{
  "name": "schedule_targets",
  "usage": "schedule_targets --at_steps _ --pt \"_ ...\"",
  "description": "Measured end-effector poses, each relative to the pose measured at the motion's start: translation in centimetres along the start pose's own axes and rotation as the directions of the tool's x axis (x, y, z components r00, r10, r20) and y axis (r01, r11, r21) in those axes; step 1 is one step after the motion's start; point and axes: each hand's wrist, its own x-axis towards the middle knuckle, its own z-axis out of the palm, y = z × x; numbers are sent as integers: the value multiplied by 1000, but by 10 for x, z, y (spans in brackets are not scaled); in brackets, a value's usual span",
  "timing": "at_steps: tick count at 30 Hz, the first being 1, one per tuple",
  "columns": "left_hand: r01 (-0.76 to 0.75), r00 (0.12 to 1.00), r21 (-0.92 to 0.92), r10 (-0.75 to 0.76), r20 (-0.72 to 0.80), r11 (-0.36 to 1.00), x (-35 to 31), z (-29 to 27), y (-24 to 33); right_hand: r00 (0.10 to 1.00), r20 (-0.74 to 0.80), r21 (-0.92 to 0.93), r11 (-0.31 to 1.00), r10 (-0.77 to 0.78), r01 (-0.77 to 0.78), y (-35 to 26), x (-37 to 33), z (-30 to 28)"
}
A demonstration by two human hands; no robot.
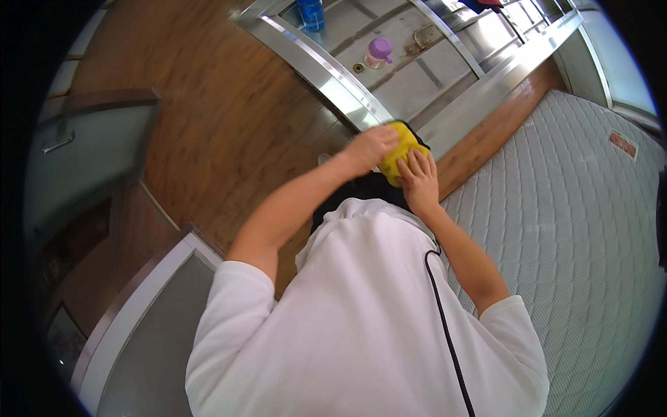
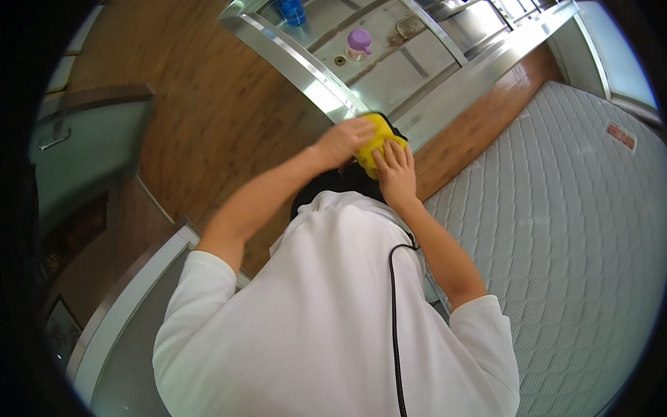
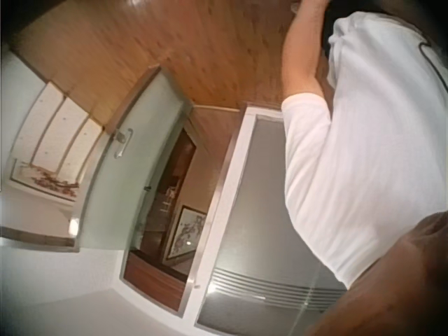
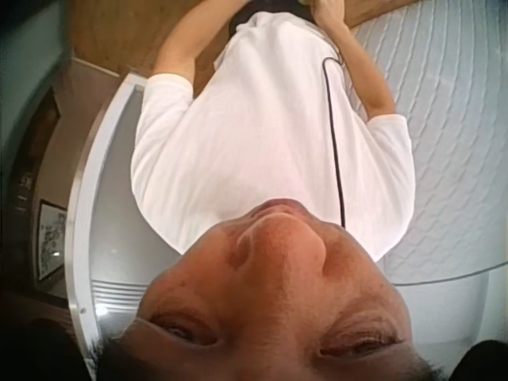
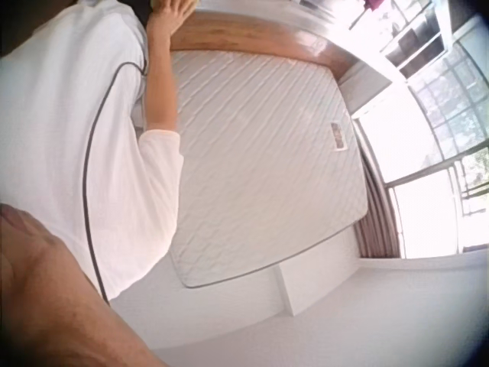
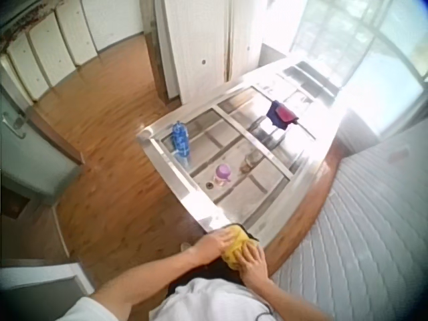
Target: The person repeatedly wipes a stainless steel countertop with a yellow cloth. They move the cloth back and forth across the surface, covering different areas in a repetitive pattern.
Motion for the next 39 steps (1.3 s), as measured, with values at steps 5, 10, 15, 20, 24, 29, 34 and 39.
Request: schedule_targets --at_steps 5,10,15,20,24,29,34,39 --pt "73 993 74 -66 -99 995 4 33 49 996 27 -56 994 -87 89 19 -18 4" --pt "114 993 144 -107 -54 983 -3 -27 -27 987 -137 159 981 -86 107 5 47 30" --pt "214 967 268 -242 77 939 3 -83 -54 999 -42 46 999 -20 22 -20 84 41" --pt "121 953 226 -177 247 967 24 -51 -3 997 -83 147 989 -4 16 19 13 14" --pt "73 957 104 -99 274 992 33 14 63 998 -58 109 993 -37 43 38 -32 -1" --pt "-7 990 83 -5 138 997 23 5 45 998 -70 104 995 -5 13 25 -20 6" --pt "-61 990 62 52 133 996 18 -53 -38 995 -96 129 992 21 -8 -7 52 20" --pt "123 989 173 -135 59 977 -3 -157 -167 989 -145 139 990 24 -4 -64 181 50"
